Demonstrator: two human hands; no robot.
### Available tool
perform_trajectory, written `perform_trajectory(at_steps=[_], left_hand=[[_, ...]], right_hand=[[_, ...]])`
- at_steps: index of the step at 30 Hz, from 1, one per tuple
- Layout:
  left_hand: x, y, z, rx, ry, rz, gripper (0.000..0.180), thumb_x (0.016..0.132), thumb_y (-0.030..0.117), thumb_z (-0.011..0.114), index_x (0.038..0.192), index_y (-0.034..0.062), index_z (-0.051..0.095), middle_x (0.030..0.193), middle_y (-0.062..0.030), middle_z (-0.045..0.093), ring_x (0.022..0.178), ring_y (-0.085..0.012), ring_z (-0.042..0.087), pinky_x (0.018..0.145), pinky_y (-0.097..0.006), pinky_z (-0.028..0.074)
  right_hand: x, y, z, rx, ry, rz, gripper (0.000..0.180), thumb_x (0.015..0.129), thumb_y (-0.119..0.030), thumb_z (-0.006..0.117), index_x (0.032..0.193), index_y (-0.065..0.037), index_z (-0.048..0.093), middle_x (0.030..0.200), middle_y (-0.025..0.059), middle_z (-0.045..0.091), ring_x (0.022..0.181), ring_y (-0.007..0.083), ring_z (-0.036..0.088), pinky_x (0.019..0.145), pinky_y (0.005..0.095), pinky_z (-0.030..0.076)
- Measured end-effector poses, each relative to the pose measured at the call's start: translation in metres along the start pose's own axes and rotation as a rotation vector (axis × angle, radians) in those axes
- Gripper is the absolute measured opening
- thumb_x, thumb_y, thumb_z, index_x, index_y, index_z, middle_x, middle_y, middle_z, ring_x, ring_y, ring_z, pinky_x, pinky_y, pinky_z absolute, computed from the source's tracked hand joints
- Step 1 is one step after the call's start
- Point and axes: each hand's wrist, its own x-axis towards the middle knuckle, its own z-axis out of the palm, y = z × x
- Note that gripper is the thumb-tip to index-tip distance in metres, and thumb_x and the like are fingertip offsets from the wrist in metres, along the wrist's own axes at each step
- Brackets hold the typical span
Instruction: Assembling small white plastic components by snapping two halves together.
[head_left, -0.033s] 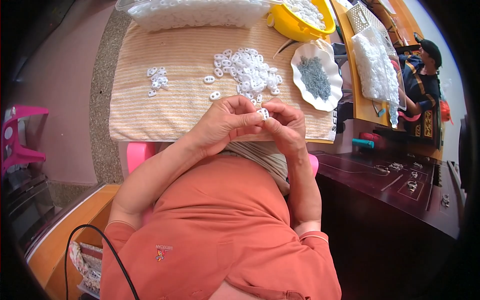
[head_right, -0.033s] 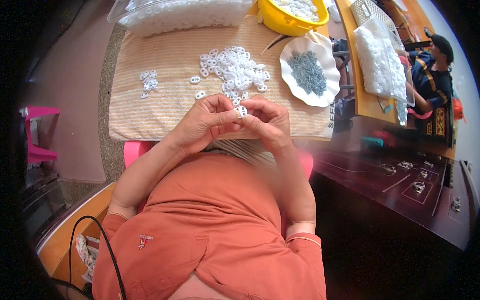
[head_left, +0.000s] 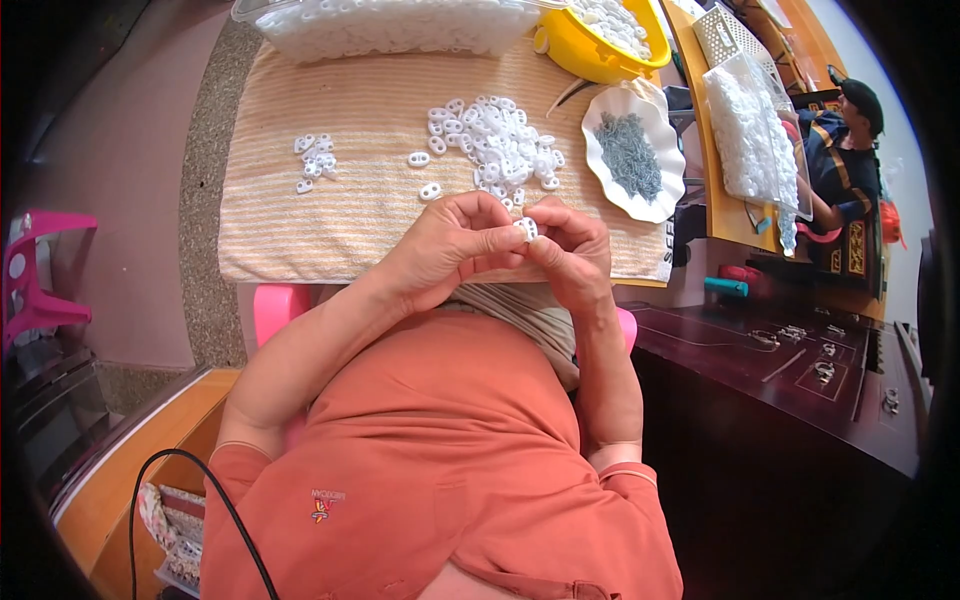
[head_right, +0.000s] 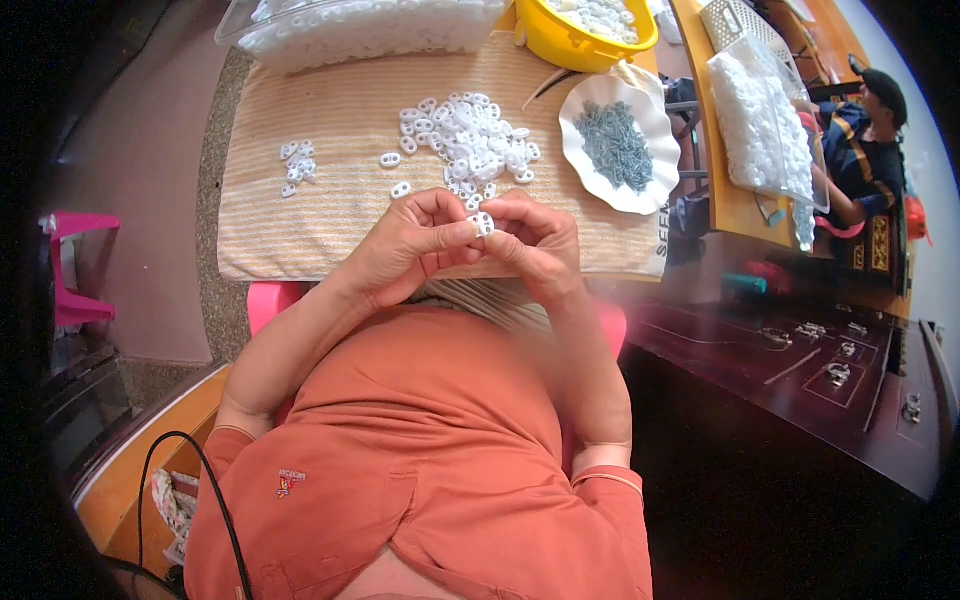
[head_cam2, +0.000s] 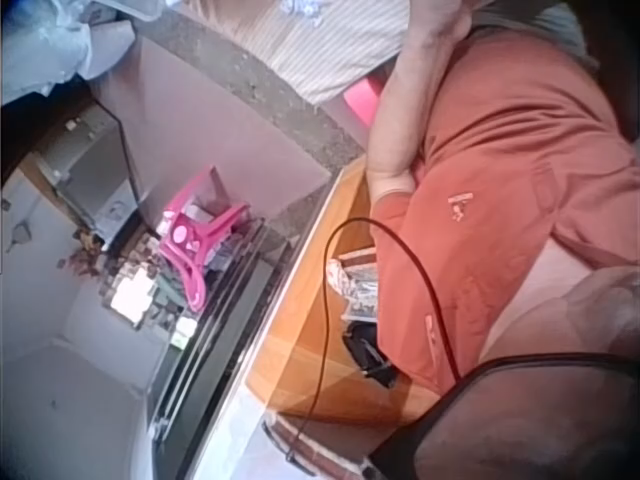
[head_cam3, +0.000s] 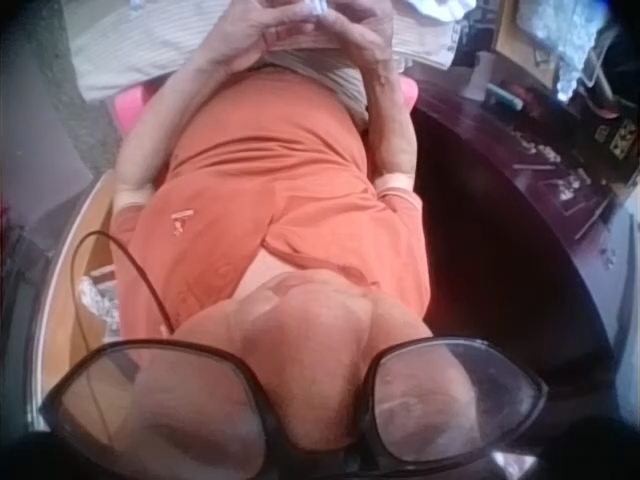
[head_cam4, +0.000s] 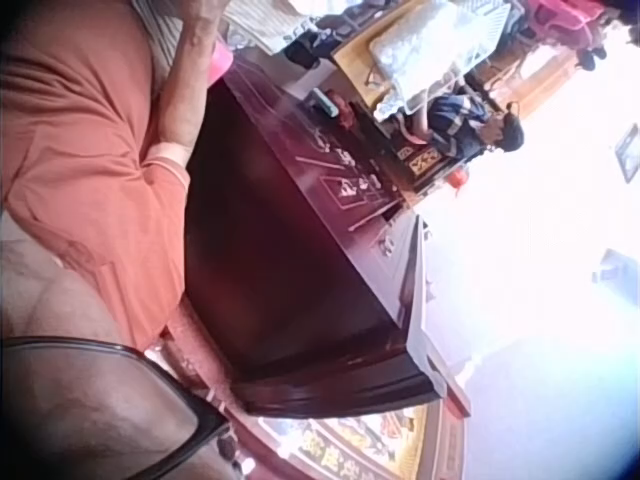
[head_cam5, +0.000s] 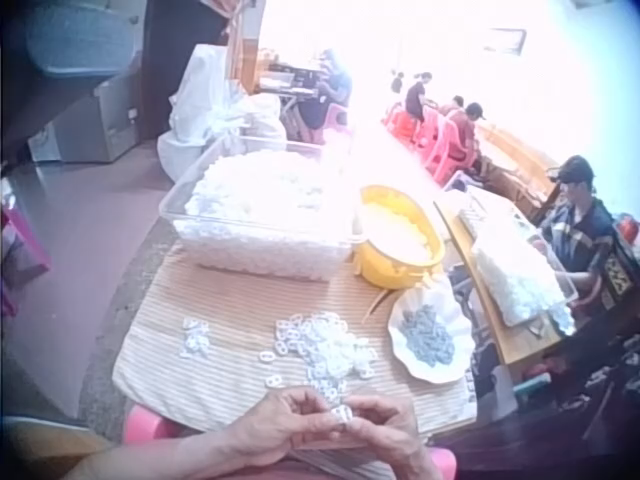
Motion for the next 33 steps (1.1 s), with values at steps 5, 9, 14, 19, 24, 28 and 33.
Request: perform_trajectory(at_steps=[5,9,14,19,24,28,33], left_hand=[[0.001,-0.005,-0.001,-0.012,-0.043,0.005,0.009,0.087,0.009,0.069,0.090,0.0058,0.062,0.089,-0.0035,0.065,0.080,-0.0106,0.064,0.074,-0.024,0.055],[-0.001,-0.005,0.002,-0.026,-0.049,0.011,0.009,0.087,0.010,0.070,0.089,0.0061,0.062,0.087,-0.0029,0.065,0.078,-0.0101,0.064,0.071,-0.024,0.056],[-0.002,-0.009,0.002,-0.027,-0.037,0.030,0.009,0.087,0.010,0.070,0.089,0.0063,0.062,0.085,-0.0025,0.065,0.077,-0.0096,0.064,0.070,-0.024,0.056],[0.001,-0.007,0.001,-0.044,-0.045,0.021,0.010,0.086,0.010,0.071,0.089,0.0057,0.063,0.086,-0.0024,0.065,0.077,-0.0097,0.063,0.071,-0.024,0.056],[-0.001,-0.004,0.002,0.000,-0.001,0.008,0.011,0.085,0.011,0.072,0.089,0.0051,0.063,0.086,-0.0023,0.065,0.077,-0.0101,0.063,0.072,-0.025,0.055],[-0.001,-0.006,0.001,0.019,-0.009,0.002,0.012,0.085,0.012,0.072,0.089,0.0052,0.064,0.086,-0.0025,0.065,0.077,-0.0100,0.063,0.072,-0.025,0.055],[-0.005,0.003,0.007,0.004,0.024,-0.031,0.014,0.088,0.016,0.070,0.092,0.0052,0.063,0.089,-0.0037,0.066,0.078,-0.0099,0.064,0.074,-0.026,0.056]], right_hand=[[0.000,0.000,-0.003,-0.010,-0.033,-0.014,0.027,0.082,0.006,0.068,0.109,0.004,0.066,0.098,0.0105,0.062,0.090,0.0155,0.061,0.079,0.0256,0.049],[0.000,-0.002,0.000,-0.016,-0.043,-0.009,0.026,0.081,0.006,0.069,0.107,0.003,0.067,0.097,0.0101,0.062,0.090,0.0153,0.060,0.079,0.0251,0.047],[0.000,-0.004,0.002,-0.007,-0.070,-0.019,0.026,0.082,0.004,0.070,0.107,0.004,0.066,0.098,0.0096,0.062,0.090,0.0149,0.060,0.079,0.0255,0.048],[0.003,-0.007,0.003,-0.072,-0.074,-0.029,0.026,0.083,0.003,0.069,0.108,0.005,0.065,0.098,0.0088,0.062,0.088,0.0134,0.059,0.078,0.0250,0.049],[0.002,-0.012,0.000,0.009,-0.036,0.185,0.024,0.083,0.001,0.070,0.105,0.004,0.062,0.095,0.0053,0.060,0.085,0.0105,0.058,0.076,0.0230,0.048],[0.005,-0.021,0.008,-0.062,-0.035,0.148,0.019,0.079,-0.004,0.074,0.095,-0.001,0.063,0.094,0.0041,0.055,0.086,0.0114,0.053,0.077,0.0239,0.043],[0.010,-0.031,0.009,-0.165,-0.046,0.105,0.016,0.081,-0.003,0.072,0.092,0.000,0.062,0.098,0.0068,0.056,0.091,0.0136,0.055,0.080,0.0273,0.046]])
